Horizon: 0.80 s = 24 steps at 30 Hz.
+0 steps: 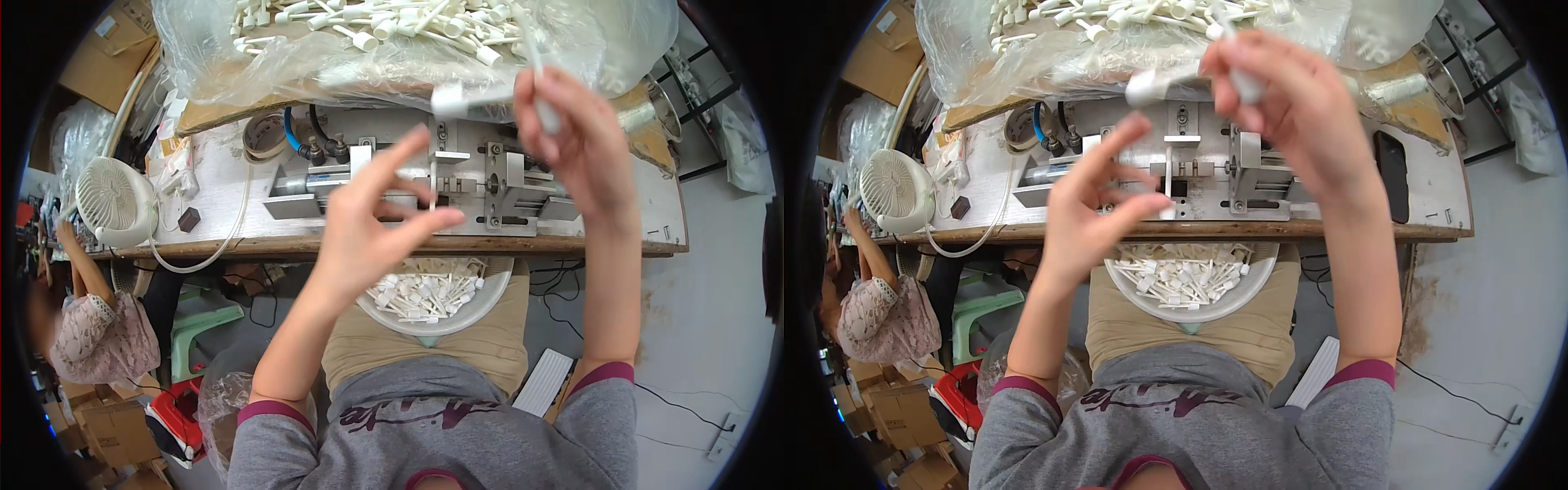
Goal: The recorder uses a pneumatic press to assemble small white plastic components.
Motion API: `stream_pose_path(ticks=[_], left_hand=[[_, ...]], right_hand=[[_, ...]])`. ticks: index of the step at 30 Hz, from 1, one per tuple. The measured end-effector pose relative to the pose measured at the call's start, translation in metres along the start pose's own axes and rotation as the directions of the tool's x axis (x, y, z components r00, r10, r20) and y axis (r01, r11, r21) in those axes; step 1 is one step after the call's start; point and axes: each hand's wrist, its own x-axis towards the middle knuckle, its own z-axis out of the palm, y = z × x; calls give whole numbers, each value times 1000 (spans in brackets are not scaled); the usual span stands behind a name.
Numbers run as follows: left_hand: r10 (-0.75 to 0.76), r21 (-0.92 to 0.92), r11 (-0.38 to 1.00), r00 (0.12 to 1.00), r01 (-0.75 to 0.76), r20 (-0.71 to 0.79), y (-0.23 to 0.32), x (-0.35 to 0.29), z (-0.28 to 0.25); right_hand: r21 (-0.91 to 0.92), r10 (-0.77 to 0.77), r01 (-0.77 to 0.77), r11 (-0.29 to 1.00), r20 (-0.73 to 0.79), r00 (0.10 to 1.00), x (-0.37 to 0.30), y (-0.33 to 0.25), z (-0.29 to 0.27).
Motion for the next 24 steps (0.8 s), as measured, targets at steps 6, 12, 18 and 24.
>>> stream_pose_path(ticks=[6, 12, 18, 24], left_hand=[[-78, -292, 947, 979, 131, 186, 21, -7, -19], [122, 357, 923, 989, -146, 88, -14, -29, -2], [262, 791, 479, 922, -382, 286, -38, -36, 13], [225, 832, 376, 911, -407, 345, -30, -16, 17]], right_hand=[[258, 167, -206, 944, 164, 972, -32, 30, 11], [-58, -88, 72, 996, -373, 924, -42, 36, 28], [-62, -76, 62, 996, -257, 963, -56, 36, 28], [-52, -91, 83, 995, -183, 979, -67, 33, 38]])
